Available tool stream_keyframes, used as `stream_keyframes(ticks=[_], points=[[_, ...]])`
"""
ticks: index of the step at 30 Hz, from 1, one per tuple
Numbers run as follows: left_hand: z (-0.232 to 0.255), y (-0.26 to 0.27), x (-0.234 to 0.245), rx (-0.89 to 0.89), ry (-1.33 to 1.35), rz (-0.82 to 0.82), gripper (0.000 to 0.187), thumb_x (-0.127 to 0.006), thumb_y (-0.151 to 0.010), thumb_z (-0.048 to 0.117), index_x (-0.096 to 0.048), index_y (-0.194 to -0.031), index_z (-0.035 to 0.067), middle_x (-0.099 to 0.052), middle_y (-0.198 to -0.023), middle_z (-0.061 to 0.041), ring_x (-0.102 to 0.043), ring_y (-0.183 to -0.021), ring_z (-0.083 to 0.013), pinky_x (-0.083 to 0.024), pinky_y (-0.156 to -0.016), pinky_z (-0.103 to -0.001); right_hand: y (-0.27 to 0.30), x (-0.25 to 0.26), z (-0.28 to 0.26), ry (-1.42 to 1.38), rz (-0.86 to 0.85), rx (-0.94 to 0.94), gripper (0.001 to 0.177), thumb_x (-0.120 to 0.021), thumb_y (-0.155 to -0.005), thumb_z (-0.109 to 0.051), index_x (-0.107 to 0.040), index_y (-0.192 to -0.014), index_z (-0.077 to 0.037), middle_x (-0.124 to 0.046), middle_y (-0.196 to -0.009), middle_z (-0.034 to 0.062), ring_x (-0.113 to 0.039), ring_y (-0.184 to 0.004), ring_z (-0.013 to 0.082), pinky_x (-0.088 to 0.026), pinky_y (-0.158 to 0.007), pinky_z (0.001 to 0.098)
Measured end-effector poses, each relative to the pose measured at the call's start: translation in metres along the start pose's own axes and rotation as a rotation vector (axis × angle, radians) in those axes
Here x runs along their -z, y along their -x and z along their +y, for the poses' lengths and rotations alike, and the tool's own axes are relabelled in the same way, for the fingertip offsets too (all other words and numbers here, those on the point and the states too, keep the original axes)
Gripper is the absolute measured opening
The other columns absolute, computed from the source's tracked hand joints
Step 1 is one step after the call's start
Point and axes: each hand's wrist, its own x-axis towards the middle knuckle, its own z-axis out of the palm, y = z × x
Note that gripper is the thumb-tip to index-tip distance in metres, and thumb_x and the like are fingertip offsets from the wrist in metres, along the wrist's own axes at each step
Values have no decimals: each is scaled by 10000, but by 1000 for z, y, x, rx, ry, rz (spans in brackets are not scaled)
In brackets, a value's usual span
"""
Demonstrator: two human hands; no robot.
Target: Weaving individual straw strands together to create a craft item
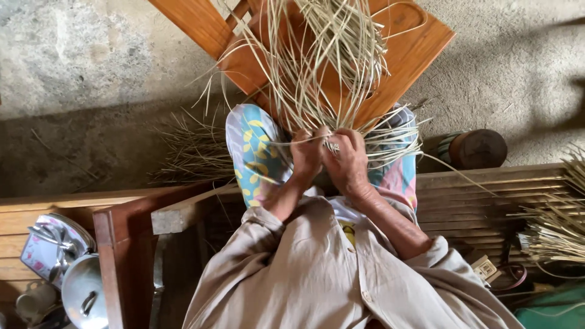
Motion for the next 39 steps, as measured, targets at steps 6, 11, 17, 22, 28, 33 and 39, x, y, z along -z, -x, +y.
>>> stream_keyframes(ticks=[6, 11, 17, 22, 28, 33, 39], points=[[62, 29, 40, -489, -575, -41, 201, -786, -910, 221, -617, -825, 151, -579, -748, 18, -645, -642, -171, -530, -588, -250, 24, -8, 29, -8, 26, 105, 221, -810, -884, -192, -650, -969, -66, -610, -1183, 146, -621, -1123, 383, -528, -940, 474], [60, 39, 49, -663, -680, -166, 238, -809, -843, 334, -654, -741, 187, -630, -739, 75, -657, -639, -140, -530, -572, -245, 22, -11, 29, -22, 65, 136, 208, -822, -882, -165, -658, -941, -51, -622, -1145, 162, -636, -1082, 399, -539, -915, 485], [70, -18, 61, -766, -1012, -289, 321, -750, -915, 440, -690, -819, 139, -668, -845, -69, -676, -802, -316, -543, -719, -429, 29, -10, 26, -75, 93, 132, 348, -862, -847, -269, -642, -989, -40, -614, -1222, 187, -612, -1140, 447, -524, -937, 534], [51, -23, 63, -284, -744, -487, 166, -774, -905, 289, -767, -876, 126, -664, -858, -133, -682, -866, -411, -563, -758, -499, 35, -15, 32, -53, 99, 124, 341, -874, -832, -236, -644, -989, -39, -626, -1227, 188, -611, -1144, 461, -521, -948, 559], [12, -25, 70, -87, -570, -526, 132, -824, -817, 159, -774, -885, 57, -716, -817, -154, -723, -857, -368, -569, -743, -459, 32, -12, 30, -40, 107, 124, 303, -853, -796, -131, -640, -993, -44, -628, -1203, 177, -623, -1118, 457, -520, -917, 568], [-5, -30, 70, -84, -496, -555, 127, -827, -815, 201, -776, -853, 91, -710, -793, -113, -719, -810, -289, -566, -744, -427, 39, 27, -11, 179, 19, 216, 112, -777, -835, -199, -706, -921, -185, -637, -1047, 47, -631, -970, 320, -470, -862, 486], [7, -18, 62, 47, -358, -540, 124, -820, -814, 167, -773, -878, 72, -659, -772, -69, -640, -801, -140, -547, -780, -355, 62, 8, -24, 170, -495, 57, 643, -566, -930, -168, -358, -1480, 91, -670, -873, 300, -697, -719, 475, -549, -628, 613]])
